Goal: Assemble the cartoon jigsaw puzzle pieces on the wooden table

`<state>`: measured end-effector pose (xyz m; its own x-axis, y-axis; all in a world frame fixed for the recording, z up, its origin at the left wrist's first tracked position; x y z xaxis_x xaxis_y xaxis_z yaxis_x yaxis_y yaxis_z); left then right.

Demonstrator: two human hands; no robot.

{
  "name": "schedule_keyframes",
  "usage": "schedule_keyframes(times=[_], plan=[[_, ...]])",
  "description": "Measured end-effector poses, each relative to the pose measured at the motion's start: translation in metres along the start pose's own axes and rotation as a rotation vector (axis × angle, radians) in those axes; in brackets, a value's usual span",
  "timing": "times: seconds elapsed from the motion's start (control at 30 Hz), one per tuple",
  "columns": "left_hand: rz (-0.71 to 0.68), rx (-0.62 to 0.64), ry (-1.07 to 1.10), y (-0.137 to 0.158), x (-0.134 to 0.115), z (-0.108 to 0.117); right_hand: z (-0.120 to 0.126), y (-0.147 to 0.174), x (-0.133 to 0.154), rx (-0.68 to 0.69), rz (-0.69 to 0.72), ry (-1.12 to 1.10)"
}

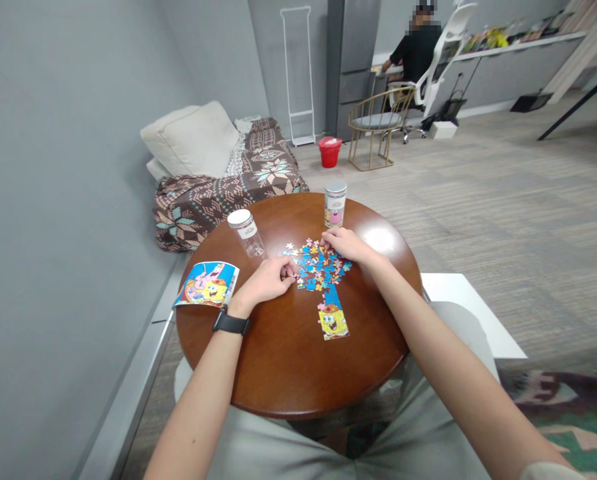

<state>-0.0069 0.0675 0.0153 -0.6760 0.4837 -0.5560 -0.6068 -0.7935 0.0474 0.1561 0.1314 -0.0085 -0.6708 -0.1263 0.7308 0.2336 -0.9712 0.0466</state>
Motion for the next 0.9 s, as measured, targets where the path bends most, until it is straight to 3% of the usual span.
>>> schedule_keyframes(times=[0.1,0.2,0.33,0.7,0.9], plan=[[-0.07,0.09,0.125,0.001,-0.009,-0.005,0.0,0.0,0.0,0.002,0.006,0.002],[-0.135,0.261,0.254,0.005,-0.022,-0.018,0.0,-0.001,-0.001,0.001,0.001,0.011],[-0.148,0.416,0.272,0.01,-0.035,-0.035,-0.001,-0.003,-0.003,0.006,0.0,0.008],[-0.168,0.441,0.291,0.01,-0.039,-0.044,-0.002,-0.004,-0.004,0.011,0.008,0.007],[-0.169,0.312,0.204,0.008,-0.035,-0.031,0.003,0.0,0.003,-0.029,0.015,-0.01]])
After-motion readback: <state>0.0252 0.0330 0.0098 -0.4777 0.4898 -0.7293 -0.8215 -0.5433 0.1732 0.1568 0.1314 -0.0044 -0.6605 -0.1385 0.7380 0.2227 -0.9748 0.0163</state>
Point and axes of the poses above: each hand's wrist, its own y-axis away from the middle knuckle, its own z-axis out of the back of the hand, x = y × z, the point moved 10 cm from there along -y, towards the middle knuckle, and after that the axes turned 7 degrees about x, right-handed, at the moved point
